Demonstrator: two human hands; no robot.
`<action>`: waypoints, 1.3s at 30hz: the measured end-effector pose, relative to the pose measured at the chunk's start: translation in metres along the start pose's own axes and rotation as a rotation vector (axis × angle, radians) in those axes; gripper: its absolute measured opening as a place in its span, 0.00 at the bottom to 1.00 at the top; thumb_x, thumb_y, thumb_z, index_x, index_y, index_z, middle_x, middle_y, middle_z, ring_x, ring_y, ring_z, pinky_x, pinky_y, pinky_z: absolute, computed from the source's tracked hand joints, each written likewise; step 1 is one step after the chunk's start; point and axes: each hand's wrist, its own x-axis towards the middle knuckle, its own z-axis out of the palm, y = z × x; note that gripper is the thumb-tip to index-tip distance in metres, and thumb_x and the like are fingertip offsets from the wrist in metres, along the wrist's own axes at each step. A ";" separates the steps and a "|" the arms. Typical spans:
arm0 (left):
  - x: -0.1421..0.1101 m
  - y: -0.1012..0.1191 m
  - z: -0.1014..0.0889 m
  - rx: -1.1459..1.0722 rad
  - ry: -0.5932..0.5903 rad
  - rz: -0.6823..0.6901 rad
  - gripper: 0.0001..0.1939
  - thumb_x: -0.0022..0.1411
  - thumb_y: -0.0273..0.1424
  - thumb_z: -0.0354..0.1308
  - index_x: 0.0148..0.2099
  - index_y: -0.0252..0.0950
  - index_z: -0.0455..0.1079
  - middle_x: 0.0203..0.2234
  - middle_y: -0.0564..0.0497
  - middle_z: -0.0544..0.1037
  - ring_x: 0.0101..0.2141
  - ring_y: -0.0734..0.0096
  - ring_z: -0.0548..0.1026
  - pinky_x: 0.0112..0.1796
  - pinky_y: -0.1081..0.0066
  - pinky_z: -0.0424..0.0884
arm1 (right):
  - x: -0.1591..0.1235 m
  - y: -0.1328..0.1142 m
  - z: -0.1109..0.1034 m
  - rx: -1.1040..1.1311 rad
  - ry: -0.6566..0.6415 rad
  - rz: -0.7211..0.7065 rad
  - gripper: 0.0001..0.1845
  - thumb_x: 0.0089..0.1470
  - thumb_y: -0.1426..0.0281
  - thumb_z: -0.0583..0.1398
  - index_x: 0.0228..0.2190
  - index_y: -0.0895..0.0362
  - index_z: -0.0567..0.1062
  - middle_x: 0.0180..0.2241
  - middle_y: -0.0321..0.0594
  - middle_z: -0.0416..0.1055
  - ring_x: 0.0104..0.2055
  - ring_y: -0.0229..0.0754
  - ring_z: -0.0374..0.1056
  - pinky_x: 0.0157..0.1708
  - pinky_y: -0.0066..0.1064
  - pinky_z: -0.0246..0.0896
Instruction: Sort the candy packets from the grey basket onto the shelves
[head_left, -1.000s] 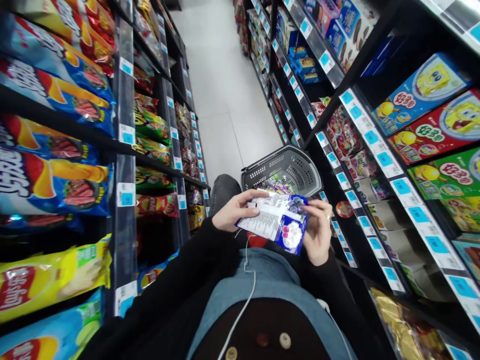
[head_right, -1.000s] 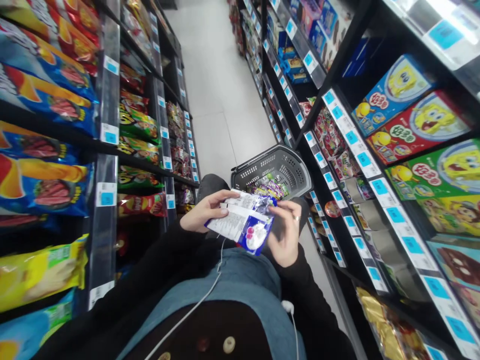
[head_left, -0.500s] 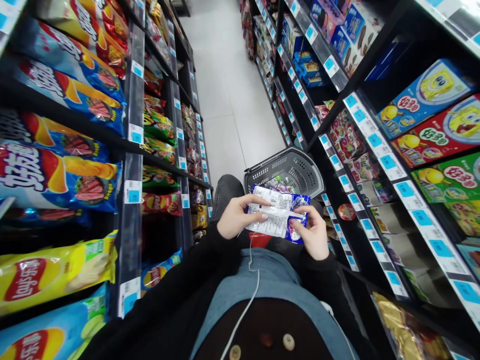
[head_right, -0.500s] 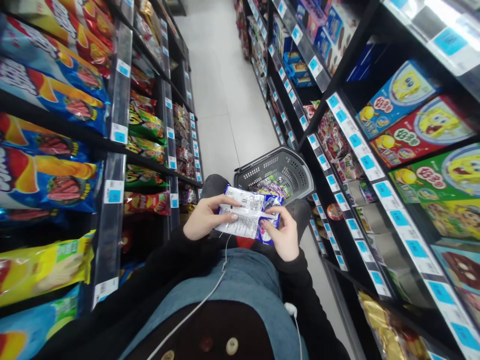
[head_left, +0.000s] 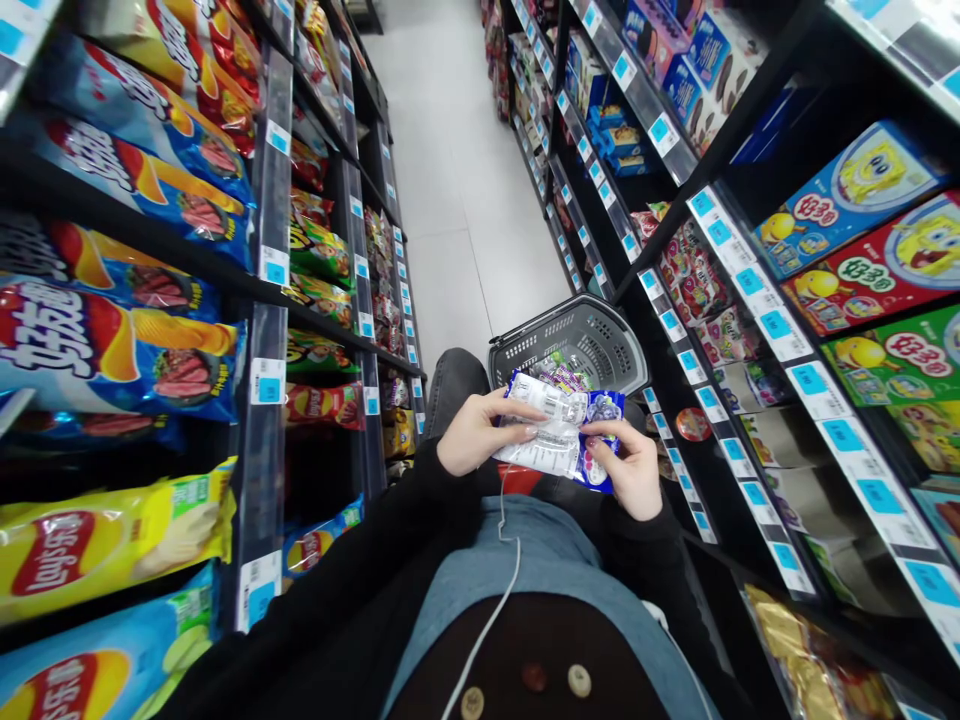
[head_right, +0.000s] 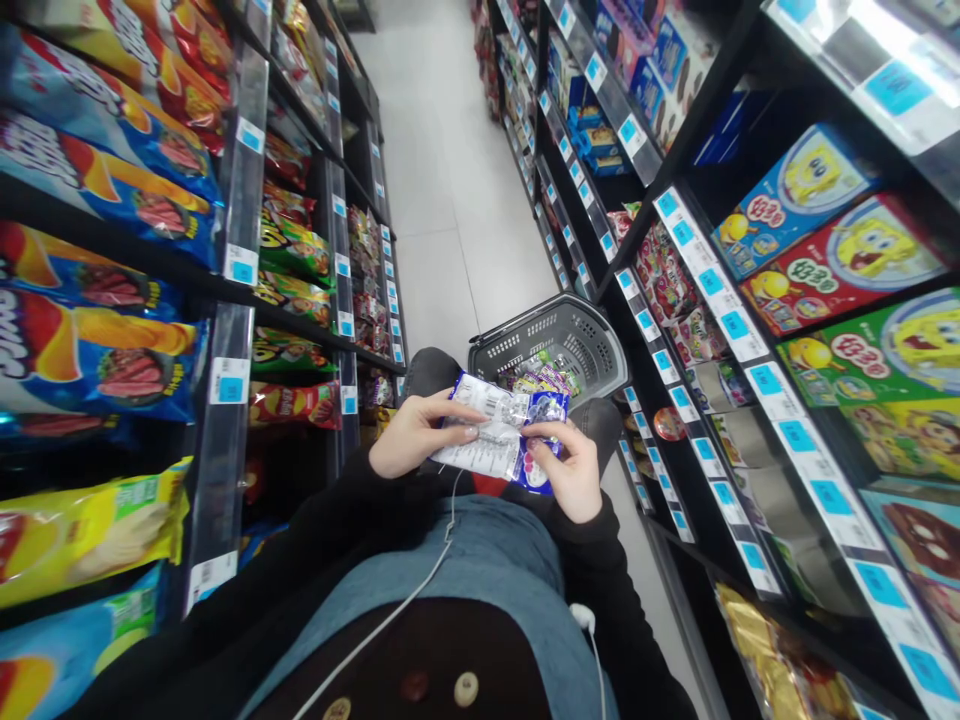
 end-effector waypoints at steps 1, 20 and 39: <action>0.000 0.002 -0.001 0.010 -0.023 0.007 0.08 0.45 0.29 0.65 0.33 0.36 0.80 0.36 0.47 0.79 0.36 0.66 0.74 0.41 0.67 0.70 | 0.001 -0.002 0.000 -0.006 -0.027 -0.002 0.07 0.48 0.69 0.63 0.31 0.50 0.81 0.33 0.37 0.78 0.37 0.44 0.72 0.40 0.36 0.65; 0.002 -0.006 0.004 -0.103 0.150 0.030 0.13 0.42 0.31 0.69 0.30 0.32 0.71 0.25 0.53 0.73 0.28 0.73 0.70 0.32 0.72 0.66 | 0.015 -0.012 0.005 0.049 0.064 0.064 0.11 0.41 0.67 0.65 0.19 0.57 0.68 0.20 0.31 0.63 0.24 0.34 0.59 0.27 0.26 0.55; 0.034 -0.100 -0.054 -0.303 0.255 -0.189 0.31 0.56 0.34 0.56 0.61 0.35 0.58 0.55 0.37 0.69 0.56 0.53 0.66 0.52 0.49 0.64 | 0.082 0.089 0.003 -0.501 -0.073 -0.004 0.14 0.51 0.64 0.58 0.27 0.61 0.78 0.24 0.40 0.74 0.28 0.41 0.68 0.32 0.29 0.62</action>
